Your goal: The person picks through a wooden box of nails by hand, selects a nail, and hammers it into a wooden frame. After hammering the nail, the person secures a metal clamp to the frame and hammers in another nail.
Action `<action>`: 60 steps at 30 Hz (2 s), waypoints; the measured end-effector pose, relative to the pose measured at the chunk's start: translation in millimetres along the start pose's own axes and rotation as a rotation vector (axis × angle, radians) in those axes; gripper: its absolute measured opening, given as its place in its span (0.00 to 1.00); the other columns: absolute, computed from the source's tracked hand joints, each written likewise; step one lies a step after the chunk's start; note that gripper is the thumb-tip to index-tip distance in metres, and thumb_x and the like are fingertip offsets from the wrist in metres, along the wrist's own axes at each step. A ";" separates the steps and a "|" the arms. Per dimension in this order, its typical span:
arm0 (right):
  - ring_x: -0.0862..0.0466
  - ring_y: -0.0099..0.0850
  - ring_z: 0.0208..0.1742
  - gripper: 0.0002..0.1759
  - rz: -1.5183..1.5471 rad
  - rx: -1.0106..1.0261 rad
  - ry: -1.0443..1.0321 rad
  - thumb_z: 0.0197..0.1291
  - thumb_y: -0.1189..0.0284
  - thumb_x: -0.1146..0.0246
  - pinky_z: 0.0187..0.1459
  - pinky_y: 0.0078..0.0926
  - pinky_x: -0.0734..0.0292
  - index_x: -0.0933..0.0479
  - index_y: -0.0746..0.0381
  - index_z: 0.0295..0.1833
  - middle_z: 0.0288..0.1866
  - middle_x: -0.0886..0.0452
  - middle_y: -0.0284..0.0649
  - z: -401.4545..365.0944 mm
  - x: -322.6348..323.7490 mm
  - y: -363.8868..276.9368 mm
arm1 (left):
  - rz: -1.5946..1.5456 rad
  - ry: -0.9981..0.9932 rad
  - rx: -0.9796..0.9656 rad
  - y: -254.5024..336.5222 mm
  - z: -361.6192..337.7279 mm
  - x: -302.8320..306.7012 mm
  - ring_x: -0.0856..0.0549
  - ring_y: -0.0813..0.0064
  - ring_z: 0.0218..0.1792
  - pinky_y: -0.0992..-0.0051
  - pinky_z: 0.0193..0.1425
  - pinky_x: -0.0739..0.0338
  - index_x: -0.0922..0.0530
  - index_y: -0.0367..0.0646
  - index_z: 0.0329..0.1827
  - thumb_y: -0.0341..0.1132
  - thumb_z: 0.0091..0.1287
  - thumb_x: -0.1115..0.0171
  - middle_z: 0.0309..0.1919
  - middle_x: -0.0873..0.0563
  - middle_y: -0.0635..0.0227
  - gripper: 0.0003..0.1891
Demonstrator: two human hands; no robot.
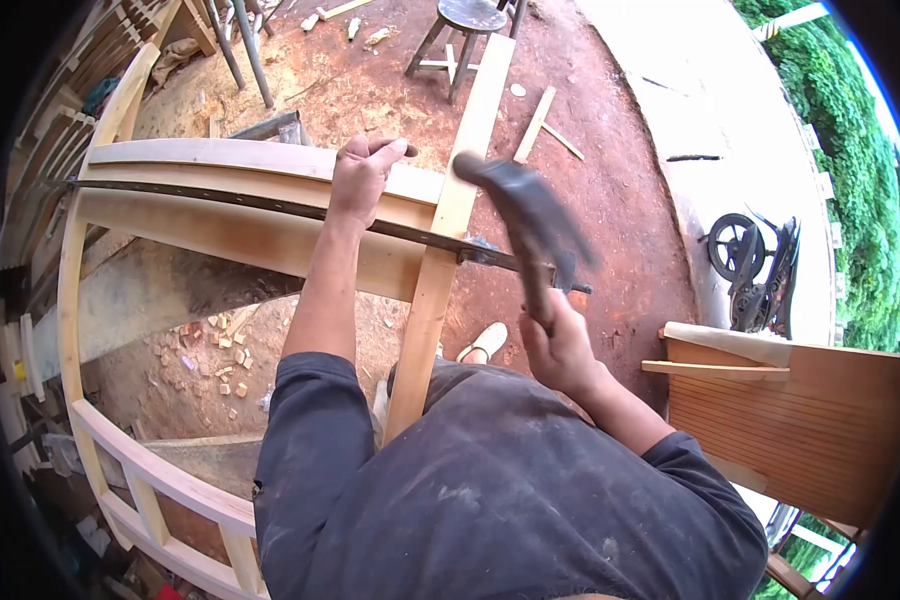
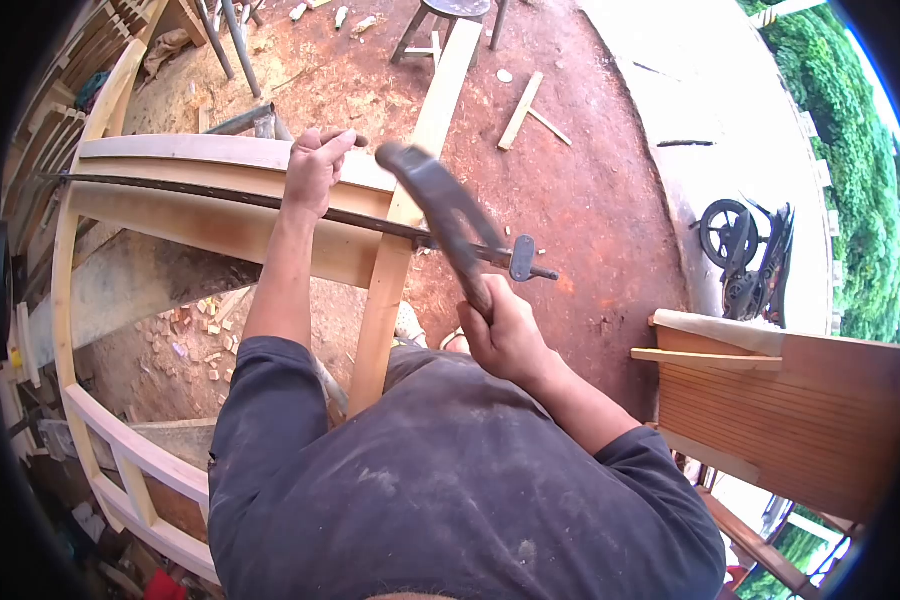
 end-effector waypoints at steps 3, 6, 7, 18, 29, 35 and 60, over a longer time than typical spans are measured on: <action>0.15 0.48 0.36 0.13 -0.230 -0.378 -0.294 0.73 0.67 0.38 0.40 0.43 0.22 0.25 0.67 0.51 0.32 0.18 0.53 8.4 -11.8 47.9 | -0.023 -0.073 0.029 -6.0 4.7 3.2 0.38 0.91 0.18 0.82 0.21 0.50 0.08 0.40 0.35 0.33 0.71 0.30 0.18 0.24 0.82 0.08; 0.17 0.44 0.33 0.14 -0.096 -0.353 -0.170 0.73 0.65 0.38 0.39 0.41 0.23 0.25 0.67 0.48 0.30 0.20 0.52 11.7 4.5 28.0 | -0.039 -0.060 0.062 -6.9 5.7 1.8 0.38 0.90 0.17 0.81 0.19 0.51 0.08 0.39 0.37 0.32 0.70 0.30 0.20 0.19 0.79 0.06; 0.20 0.36 0.31 0.11 -0.014 -0.347 -0.149 0.74 0.67 0.38 0.37 0.36 0.24 0.25 0.66 0.48 0.28 0.22 0.45 8.5 5.0 38.8 | -0.027 -0.065 0.062 -7.6 7.2 4.2 0.38 0.90 0.17 0.81 0.19 0.51 0.08 0.39 0.37 0.32 0.70 0.30 0.20 0.19 0.79 0.06; 0.25 0.17 0.27 0.12 0.323 -0.459 -0.078 0.76 0.66 0.40 0.29 0.23 0.27 0.26 0.63 0.42 0.28 0.25 0.29 2.3 6.7 34.0 | 0.360 -0.263 0.181 -28.9 20.2 -18.3 0.21 0.88 0.25 0.85 0.29 0.29 0.12 0.34 0.44 0.29 0.71 0.32 0.33 0.09 0.64 0.07; 0.23 0.21 0.28 0.15 0.290 -0.505 -0.066 0.76 0.62 0.39 0.32 0.27 0.24 0.25 0.65 0.43 0.29 0.24 0.32 7.5 0.7 31.8 | 0.801 -0.533 0.045 -38.0 25.9 -43.8 0.16 0.85 0.39 0.79 0.46 0.22 0.09 0.38 0.48 0.29 0.70 0.29 0.36 0.09 0.73 0.08; 0.20 0.29 0.30 0.18 0.137 -0.516 -0.071 0.75 0.60 0.39 0.35 0.35 0.23 0.24 0.68 0.44 0.29 0.22 0.41 22.0 0.7 37.5 | 0.734 -0.582 -0.012 -44.3 27.1 -42.8 0.14 0.83 0.37 0.76 0.47 0.18 0.08 0.43 0.49 0.33 0.71 0.29 0.36 0.06 0.69 0.08; 0.20 0.33 0.32 0.16 -0.137 -0.316 -0.064 0.76 0.64 0.41 0.37 0.37 0.24 0.26 0.68 0.47 0.28 0.22 0.47 50.6 12.2 21.1 | 0.714 0.072 -0.033 -21.7 65.1 11.9 0.16 0.67 0.27 0.66 0.39 0.22 0.14 0.32 0.36 0.36 0.63 0.44 0.23 0.13 0.57 0.15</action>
Point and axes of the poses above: each hand's wrist, its own z-axis towards the middle knuckle, its own x-axis out of the back of the hand, y = z × x, the point moved 6 cm from there along z, towards the middle knuckle
